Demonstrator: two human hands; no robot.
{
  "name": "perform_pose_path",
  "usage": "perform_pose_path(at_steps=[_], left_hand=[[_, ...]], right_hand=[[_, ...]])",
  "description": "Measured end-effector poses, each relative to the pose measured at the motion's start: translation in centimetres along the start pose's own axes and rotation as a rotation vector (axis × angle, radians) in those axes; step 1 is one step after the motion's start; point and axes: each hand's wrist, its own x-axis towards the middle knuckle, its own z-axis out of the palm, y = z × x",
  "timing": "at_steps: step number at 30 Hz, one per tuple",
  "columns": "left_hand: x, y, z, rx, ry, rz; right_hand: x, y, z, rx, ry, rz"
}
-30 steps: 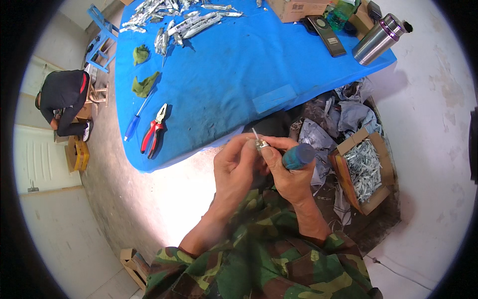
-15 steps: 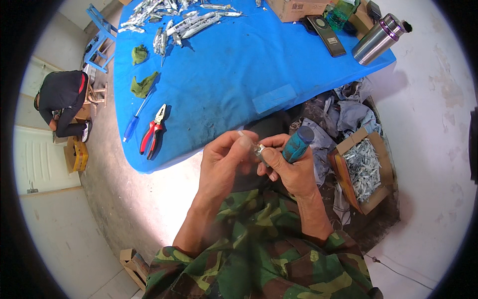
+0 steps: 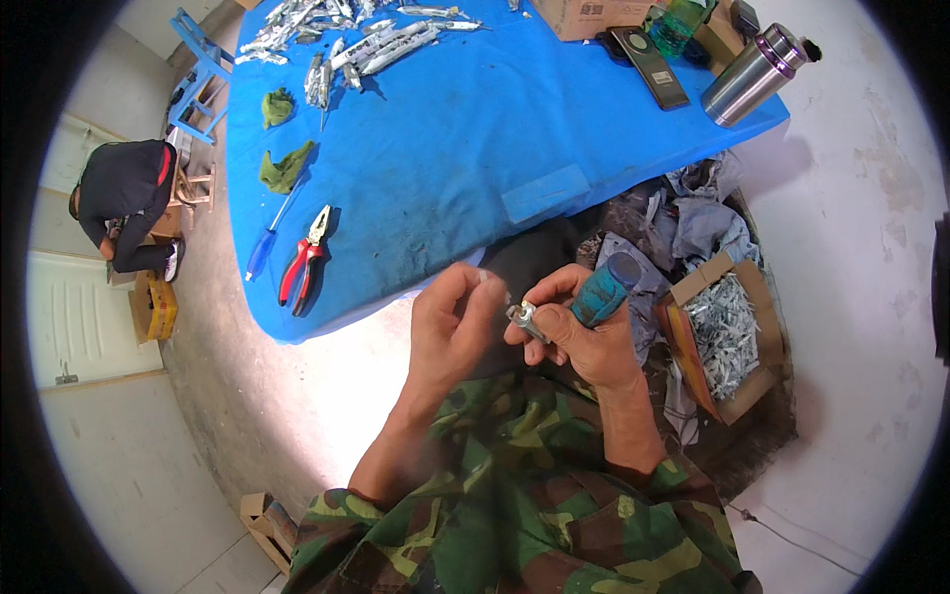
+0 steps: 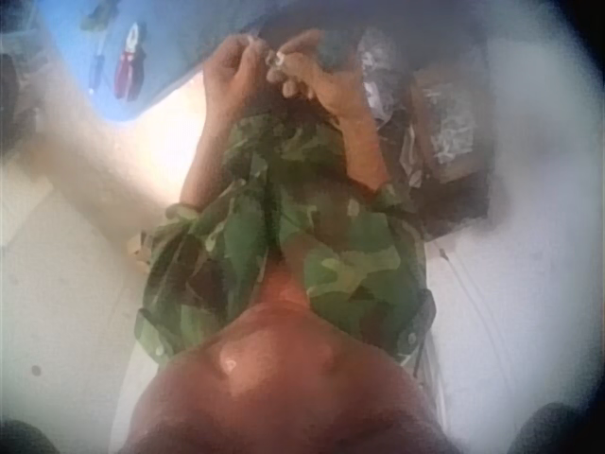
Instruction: The person assembles metal components using a screwdriver and pliers to secure parts together by hand.
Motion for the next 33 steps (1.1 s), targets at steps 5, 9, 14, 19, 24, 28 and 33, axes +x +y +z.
perform_pose_path(at_steps=[5,9,14,19,24,28,33], left_hand=[[-0.2,0.4,-0.8,-0.083,0.081,-0.122],[-0.3,-0.3,-2.7,-0.1,0.123,-0.153],[-1.3,-1.8,-4.7,-0.159,0.199,-0.204],[-0.6,-2.1,-7.7,0.004,0.341,-0.064],[1.5,-1.4,-11.8,0.628,0.4,0.11],[2.7,-1.0,-12.9,1.019,0.325,0.147],[4.3,-1.9,-12.5,1.23,0.176,0.267]], right_hand=[[0.6,-0.1,-1.3,0.014,0.184,0.001],[1.0,0.0,-5.4,0.09,0.466,-0.022],[0.0,1.0,-13.9,0.2,0.788,-0.079],[-2.7,5.1,-22.5,0.309,0.981,-0.036],[-4.9,8.9,-27.1,0.417,1.015,0.007],[-5.1,9.9,-27.6,0.453,1.015,0.013],[-6.8,11.6,-30.5,0.558,1.14,0.045]])
